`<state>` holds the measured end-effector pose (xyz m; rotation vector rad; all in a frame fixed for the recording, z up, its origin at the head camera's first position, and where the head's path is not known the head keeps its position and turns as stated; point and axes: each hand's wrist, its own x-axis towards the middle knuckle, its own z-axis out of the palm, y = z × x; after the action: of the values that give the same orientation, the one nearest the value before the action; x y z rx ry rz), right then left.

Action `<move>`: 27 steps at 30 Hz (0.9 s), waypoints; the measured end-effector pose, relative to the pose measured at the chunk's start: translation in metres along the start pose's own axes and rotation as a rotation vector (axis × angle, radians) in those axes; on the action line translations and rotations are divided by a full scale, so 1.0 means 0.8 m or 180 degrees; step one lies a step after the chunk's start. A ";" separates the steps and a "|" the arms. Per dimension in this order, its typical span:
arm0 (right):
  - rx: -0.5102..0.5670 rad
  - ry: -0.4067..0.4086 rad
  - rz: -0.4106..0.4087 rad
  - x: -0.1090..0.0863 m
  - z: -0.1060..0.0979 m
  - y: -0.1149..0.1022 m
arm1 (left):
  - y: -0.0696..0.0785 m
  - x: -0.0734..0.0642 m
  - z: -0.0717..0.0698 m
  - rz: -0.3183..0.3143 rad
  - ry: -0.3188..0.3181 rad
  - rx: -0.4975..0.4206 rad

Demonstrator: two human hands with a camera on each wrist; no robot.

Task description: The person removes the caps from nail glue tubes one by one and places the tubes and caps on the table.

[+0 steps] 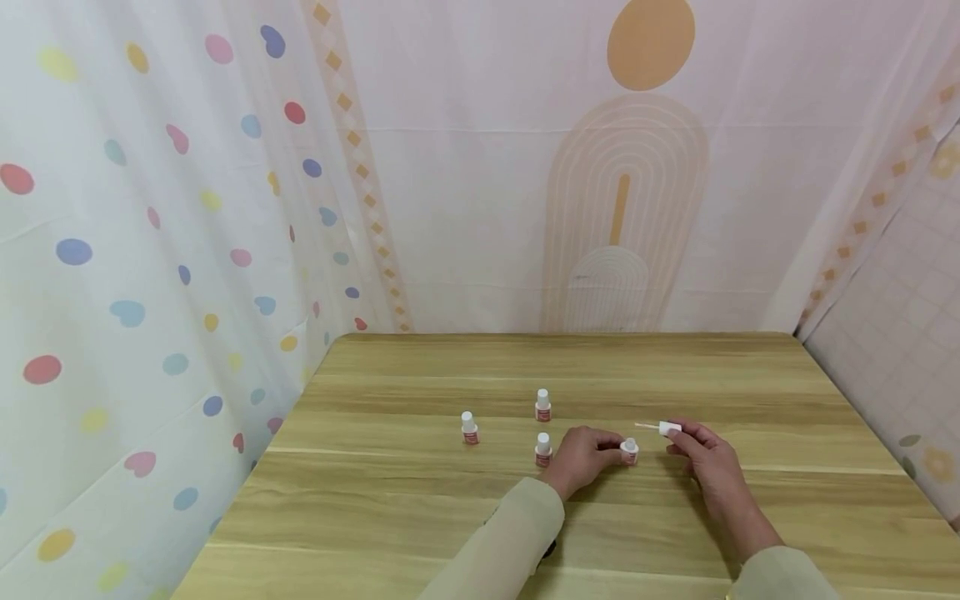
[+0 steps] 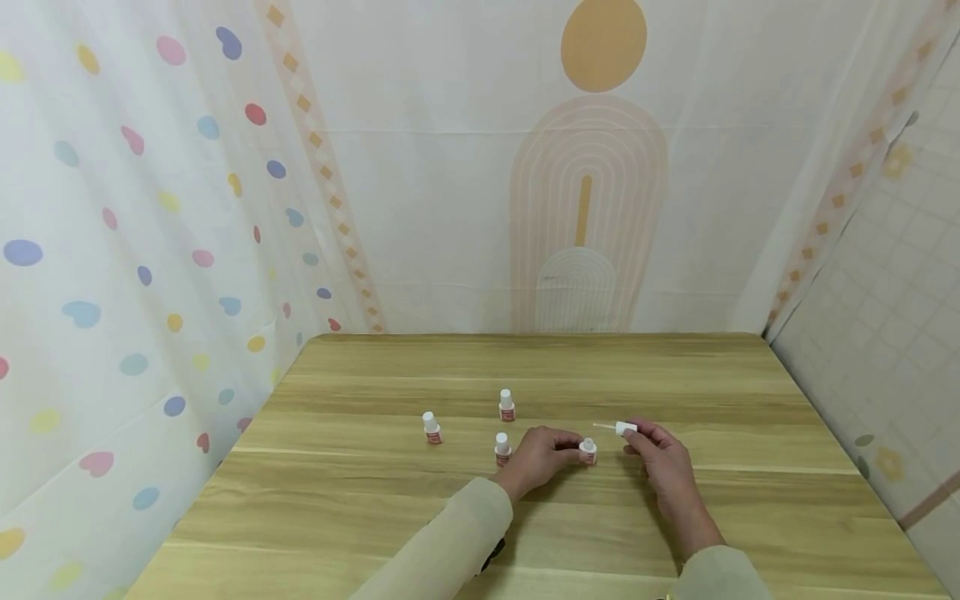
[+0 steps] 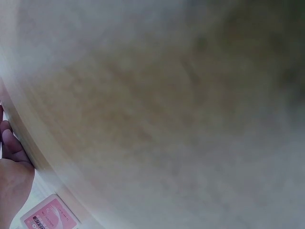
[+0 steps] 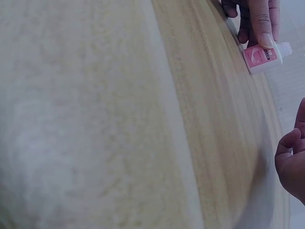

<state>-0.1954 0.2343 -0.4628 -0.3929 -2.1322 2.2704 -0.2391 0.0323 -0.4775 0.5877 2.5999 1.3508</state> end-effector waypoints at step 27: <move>0.0059 0.0032 -0.0083 0.002 0.005 -0.005 | -0.004 0.002 0.001 0.0007 0.0000 0.0006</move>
<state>-0.1986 0.2309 -0.4591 -0.3733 -2.0973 2.2678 -0.2408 0.0321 -0.4807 0.5909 2.6017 1.3491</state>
